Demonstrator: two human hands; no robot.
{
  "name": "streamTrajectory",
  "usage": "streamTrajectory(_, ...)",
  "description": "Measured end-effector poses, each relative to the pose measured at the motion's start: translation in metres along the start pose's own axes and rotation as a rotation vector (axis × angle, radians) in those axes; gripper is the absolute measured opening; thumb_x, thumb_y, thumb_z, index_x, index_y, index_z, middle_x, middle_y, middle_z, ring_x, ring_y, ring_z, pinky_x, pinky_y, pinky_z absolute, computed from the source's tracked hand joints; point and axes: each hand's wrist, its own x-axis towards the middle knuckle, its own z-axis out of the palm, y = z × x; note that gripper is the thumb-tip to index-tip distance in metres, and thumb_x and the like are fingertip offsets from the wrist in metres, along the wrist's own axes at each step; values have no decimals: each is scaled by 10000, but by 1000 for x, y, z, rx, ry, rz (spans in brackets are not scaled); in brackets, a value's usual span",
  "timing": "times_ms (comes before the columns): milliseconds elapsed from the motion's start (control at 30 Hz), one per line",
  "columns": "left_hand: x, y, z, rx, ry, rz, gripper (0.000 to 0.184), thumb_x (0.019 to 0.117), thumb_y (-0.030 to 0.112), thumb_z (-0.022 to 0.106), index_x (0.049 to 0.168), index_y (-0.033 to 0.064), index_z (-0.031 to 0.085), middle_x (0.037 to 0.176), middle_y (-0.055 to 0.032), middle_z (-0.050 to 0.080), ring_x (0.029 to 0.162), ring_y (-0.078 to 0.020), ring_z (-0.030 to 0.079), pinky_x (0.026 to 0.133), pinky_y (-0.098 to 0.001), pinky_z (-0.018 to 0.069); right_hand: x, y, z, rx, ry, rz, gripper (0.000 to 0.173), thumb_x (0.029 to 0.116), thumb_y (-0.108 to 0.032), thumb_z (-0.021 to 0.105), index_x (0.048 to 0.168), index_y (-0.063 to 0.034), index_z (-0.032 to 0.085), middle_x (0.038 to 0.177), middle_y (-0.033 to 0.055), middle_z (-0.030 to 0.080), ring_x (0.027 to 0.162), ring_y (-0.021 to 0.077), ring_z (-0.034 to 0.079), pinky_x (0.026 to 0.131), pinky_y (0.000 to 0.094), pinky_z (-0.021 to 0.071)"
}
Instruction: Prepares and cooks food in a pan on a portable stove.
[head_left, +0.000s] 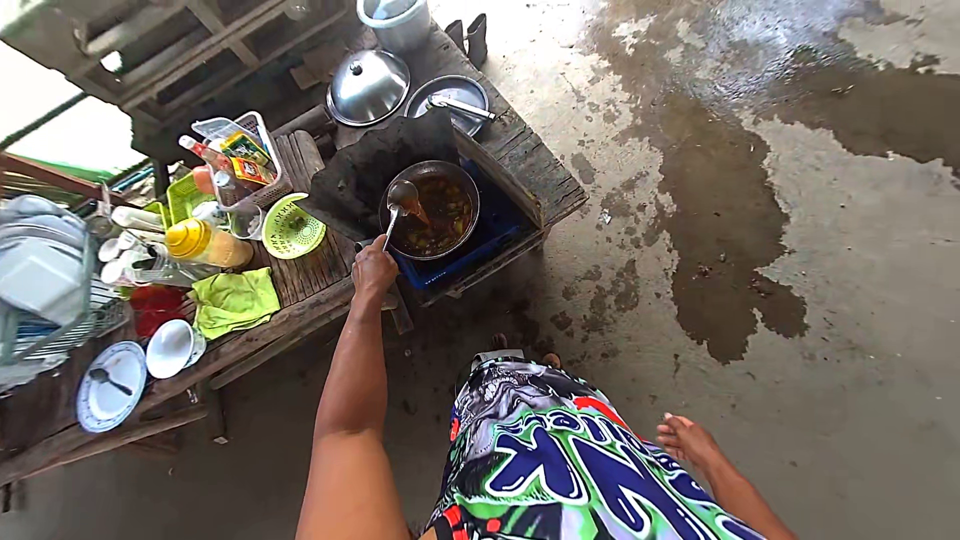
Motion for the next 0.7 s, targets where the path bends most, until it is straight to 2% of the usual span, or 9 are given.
streamTrajectory(100,10,4,-2,41,-1,-1,456,1018,121,494,1461,182,579,1278,-239,664,1208,-457,622,947,-673,491,-18,-10,23,-16,-25,-24,439,1133,-301,402,1401,26,522,1278,247,636,1015,325,682,871,482,545)
streamTrajectory(267,39,10,-5,211,-48,41,472,962,103,593,1433,112,565,1308,-267,613,1169,-474,623,908,-670,508,-19,-10,45,40,-12,-24,445,1134,-307,401,1404,26,519,1284,251,635,1033,329,682,884,487,545)
streamTrajectory(400,70,19,-21,331,-54,71,381,971,108,598,1348,52,598,1301,-284,610,1136,-507,626,863,-687,515,-13,-6,56,82,20,-21,449,1133,-311,400,1414,21,508,1300,251,627,1041,338,677,880,493,542)
streamTrajectory(567,102,17,-31,470,-65,72,295,1009,108,539,1273,62,661,1313,-251,623,1136,-469,644,859,-664,532,-35,-8,71,81,12,-11,437,1133,-284,403,1412,34,513,1291,261,627,1040,331,674,885,482,539)
streamTrajectory(633,106,17,-24,501,-120,77,248,1006,130,554,1191,57,703,1261,-226,662,1149,-443,648,867,-652,533,-40,-4,71,89,17,2,436,1134,-290,398,1400,33,520,1281,257,629,1015,325,676,870,477,541)
streamTrajectory(700,106,17,-17,484,-197,77,210,975,150,602,1109,42,722,1181,-247,694,1121,-469,656,838,-692,524,-51,-4,67,84,24,20,437,1133,-286,402,1395,44,520,1279,272,624,1008,341,675,869,495,539)
